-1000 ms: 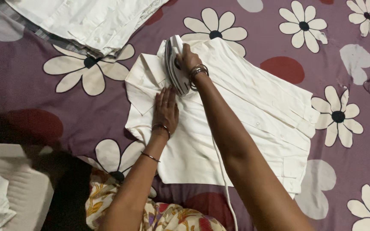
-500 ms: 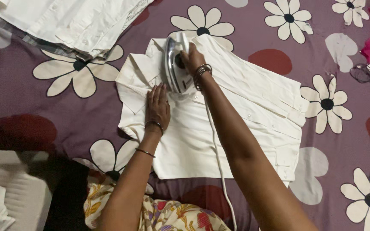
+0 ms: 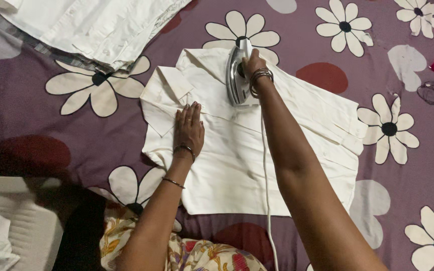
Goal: The person irons a white shirt laid out on a bed with a floral-patterned sheet. They use a handheld iron to smooth the fabric, repeatedly adjusting the shirt's position and folding it as they work.
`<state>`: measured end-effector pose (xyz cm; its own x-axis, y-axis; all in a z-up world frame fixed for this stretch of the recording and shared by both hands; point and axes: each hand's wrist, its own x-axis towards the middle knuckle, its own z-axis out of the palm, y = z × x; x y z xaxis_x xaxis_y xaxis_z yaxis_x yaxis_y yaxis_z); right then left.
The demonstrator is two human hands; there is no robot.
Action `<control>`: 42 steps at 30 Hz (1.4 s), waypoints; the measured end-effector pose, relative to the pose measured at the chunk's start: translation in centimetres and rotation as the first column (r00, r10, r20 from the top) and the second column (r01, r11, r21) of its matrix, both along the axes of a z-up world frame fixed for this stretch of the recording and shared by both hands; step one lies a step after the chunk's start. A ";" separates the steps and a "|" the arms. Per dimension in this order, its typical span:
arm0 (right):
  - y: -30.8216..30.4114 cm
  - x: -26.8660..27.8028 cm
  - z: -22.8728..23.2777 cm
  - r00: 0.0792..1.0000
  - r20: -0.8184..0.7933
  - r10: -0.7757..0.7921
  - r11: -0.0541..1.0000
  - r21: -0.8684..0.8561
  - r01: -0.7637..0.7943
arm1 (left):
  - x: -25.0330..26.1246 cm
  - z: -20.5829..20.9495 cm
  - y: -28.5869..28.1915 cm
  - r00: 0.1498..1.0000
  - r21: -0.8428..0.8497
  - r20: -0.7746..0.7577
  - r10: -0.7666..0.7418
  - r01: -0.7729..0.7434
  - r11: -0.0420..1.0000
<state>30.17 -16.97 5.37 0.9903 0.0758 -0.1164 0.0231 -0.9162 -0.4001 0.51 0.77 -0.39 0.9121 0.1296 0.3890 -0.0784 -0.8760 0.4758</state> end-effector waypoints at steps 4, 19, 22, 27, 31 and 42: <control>-1.6 -2.1 0.4 0.995 -0.102 -0.012 1.000 0.011 0.013 | -0.2 -0.5 -0.2 1.000 0.002 -0.010 -0.007 0.007 1.000; -6.8 -5.6 1.9 0.996 0.012 -0.087 0.995 0.047 0.086 | -0.1 -0.3 -0.2 0.999 0.082 -0.029 -0.037 0.039 0.996; -7.8 -5.2 0.8 0.995 0.031 -0.100 0.993 0.063 0.098 | 1.5 -0.3 -0.8 0.998 0.098 -0.037 -0.058 0.062 0.993; -8.5 -4.2 -0.3 0.987 -0.071 -0.147 0.987 0.062 0.151 | 9.3 0.7 -5.6 0.964 0.052 -0.086 -0.250 0.255 0.966; -8.4 -3.9 -0.2 0.988 -0.065 -0.143 0.989 0.024 0.145 | 13.4 1.3 -8.5 0.932 0.058 -0.231 -0.280 0.300 0.952; -11.4 -5.8 2.6 0.981 -0.099 -0.168 0.986 -0.018 0.167 | 13.0 1.5 -8.6 0.932 0.155 -0.300 -0.203 0.258 0.954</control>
<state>24.37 -28.34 7.98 0.9723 -0.0922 -0.2150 -0.1708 -0.9076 -0.3836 13.53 -7.85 1.07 0.9825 -0.1479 0.1128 -0.1778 -0.9250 0.3357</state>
